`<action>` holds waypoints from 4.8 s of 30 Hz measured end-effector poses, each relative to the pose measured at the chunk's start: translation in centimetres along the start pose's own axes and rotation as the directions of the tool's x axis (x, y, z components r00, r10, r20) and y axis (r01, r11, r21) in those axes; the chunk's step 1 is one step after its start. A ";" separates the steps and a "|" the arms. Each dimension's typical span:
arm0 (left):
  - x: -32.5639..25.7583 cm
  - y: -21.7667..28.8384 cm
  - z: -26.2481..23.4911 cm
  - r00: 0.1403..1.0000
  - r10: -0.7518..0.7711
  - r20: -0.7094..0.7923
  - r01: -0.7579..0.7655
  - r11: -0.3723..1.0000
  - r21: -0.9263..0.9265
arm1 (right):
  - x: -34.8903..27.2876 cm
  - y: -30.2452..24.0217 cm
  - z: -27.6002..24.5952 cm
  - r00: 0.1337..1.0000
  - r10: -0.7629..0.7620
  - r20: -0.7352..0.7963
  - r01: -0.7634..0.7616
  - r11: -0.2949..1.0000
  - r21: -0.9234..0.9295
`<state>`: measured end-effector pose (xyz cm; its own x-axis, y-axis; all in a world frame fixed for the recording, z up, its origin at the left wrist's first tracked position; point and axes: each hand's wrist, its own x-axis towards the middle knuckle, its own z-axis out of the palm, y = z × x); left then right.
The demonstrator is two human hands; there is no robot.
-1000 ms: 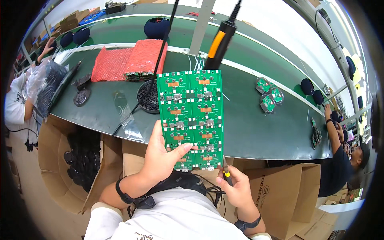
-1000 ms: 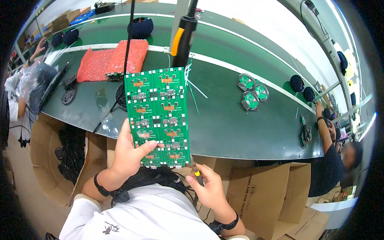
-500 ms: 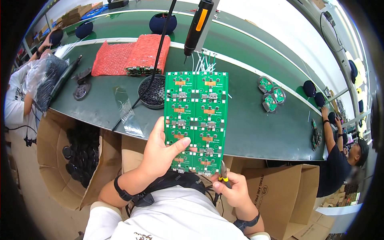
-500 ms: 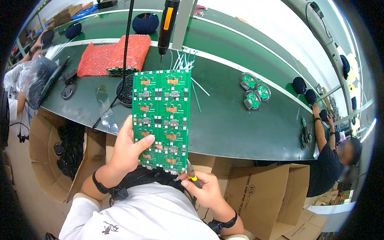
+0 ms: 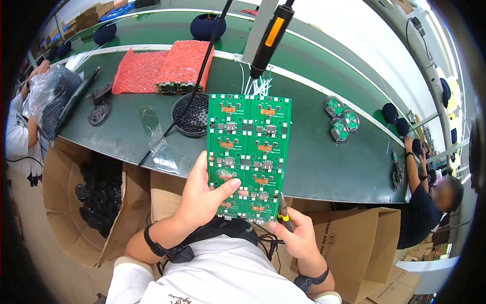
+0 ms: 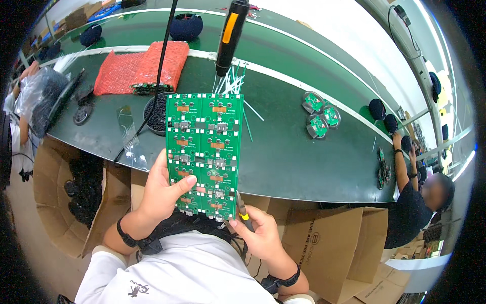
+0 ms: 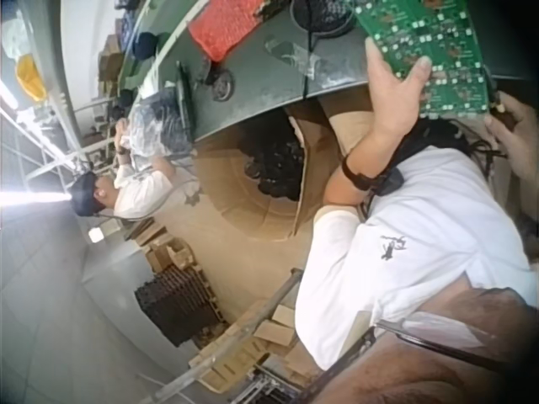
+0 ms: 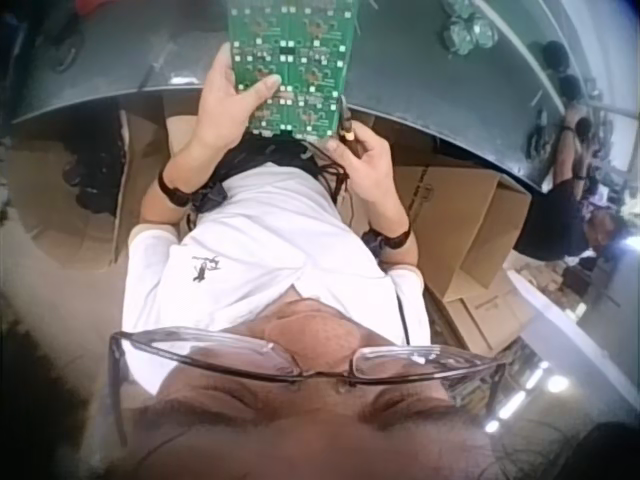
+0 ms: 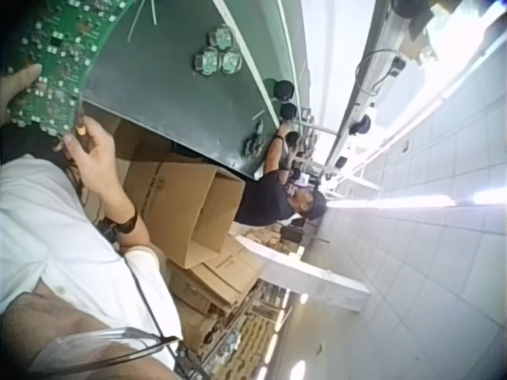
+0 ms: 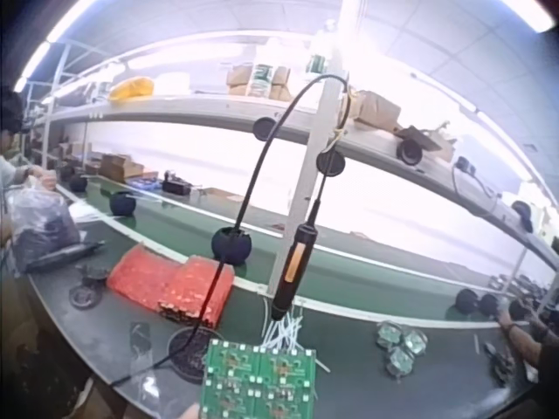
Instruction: The person assembles electronic components by soldering small green circuit boards into black circular housings. They use a soldering iron to attach wires and secure the boards, then use pliers to trim excess wire. The person also unpacks a larger circuit board from bubble wrap and separates it into smaller units.
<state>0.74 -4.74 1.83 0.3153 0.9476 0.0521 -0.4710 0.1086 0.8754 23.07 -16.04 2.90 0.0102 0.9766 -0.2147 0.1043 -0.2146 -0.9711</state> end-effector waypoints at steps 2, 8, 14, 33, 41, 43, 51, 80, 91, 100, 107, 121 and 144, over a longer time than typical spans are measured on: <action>0.0 0.1 -0.2 0.999 -0.041 0.009 0.041 0.999 0.015 | -0.1 0.2 -0.3 0.995 0.061 0.075 -0.066 0.995 0.070; 0.0 -0.5 -0.6 0.992 -0.100 0.073 0.108 0.987 -0.116 | 0.1 2.2 -0.6 0.946 -0.010 0.324 -0.143 0.884 0.445; -0.6 -0.2 -0.5 0.997 -0.065 0.035 0.065 0.998 -0.003 | 0.6 1.1 -0.2 1.000 -0.001 0.029 -0.001 0.998 0.070; -0.7 -0.7 -1.3 0.996 -0.035 0.080 0.028 0.996 0.084 | 1.5 1.6 0.7 0.998 -0.060 0.028 0.057 0.993 0.100; -1.1 -0.9 -1.5 0.995 0.041 0.088 -0.058 0.979 0.194 | 1.2 1.7 0.6 1.000 -0.006 0.013 0.005 0.993 0.119; -0.1 -1.0 -2.3 0.998 -0.013 0.056 0.012 1.000 0.015 | 1.0 2.0 0.2 0.995 0.027 0.096 -0.037 0.995 0.098; 0.2 -1.2 -2.4 0.999 0.021 0.043 -0.019 0.999 -0.045 | 1.5 2.9 1.0 0.993 -0.113 0.038 0.113 0.994 -0.002; -1.0 -2.1 -2.3 0.986 -0.112 0.126 0.110 0.994 0.023 | 1.8 1.8 -0.9 0.966 0.018 0.257 -0.126 0.904 0.409; -1.6 -1.6 -2.2 0.989 -0.071 0.128 0.053 0.989 0.141 | 2.7 0.0 -0.5 0.997 -0.072 -0.031 0.074 0.994 0.075; -0.2 -2.8 -2.7 0.940 -0.268 0.211 0.294 0.950 -0.105 | 2.9 0.8 -0.9 0.940 -0.108 0.324 -0.114 0.796 0.594; -0.7 -2.8 -3.6 0.943 -0.321 0.089 0.333 0.917 -0.222 | 9.5 -3.1 -4.4 0.999 0.038 -0.034 -0.028 0.964 0.263; -1.2 0.2 -3.0 0.983 -0.184 0.027 0.175 0.863 -0.474 | 12.1 -5.9 -4.0 0.991 -0.040 0.130 0.053 0.993 -0.101; -1.4 -2.7 1.2 0.963 -0.159 0.217 0.064 0.918 0.391 | 14.2 -11.2 -3.8 0.783 -0.109 0.612 0.380 0.863 -0.333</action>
<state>2.56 -6.74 0.02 0.5572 0.8303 0.0150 -0.0903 0.0426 0.9950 25.81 0.25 11.14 -0.6124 0.7805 -0.1260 0.4247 0.1904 -0.8851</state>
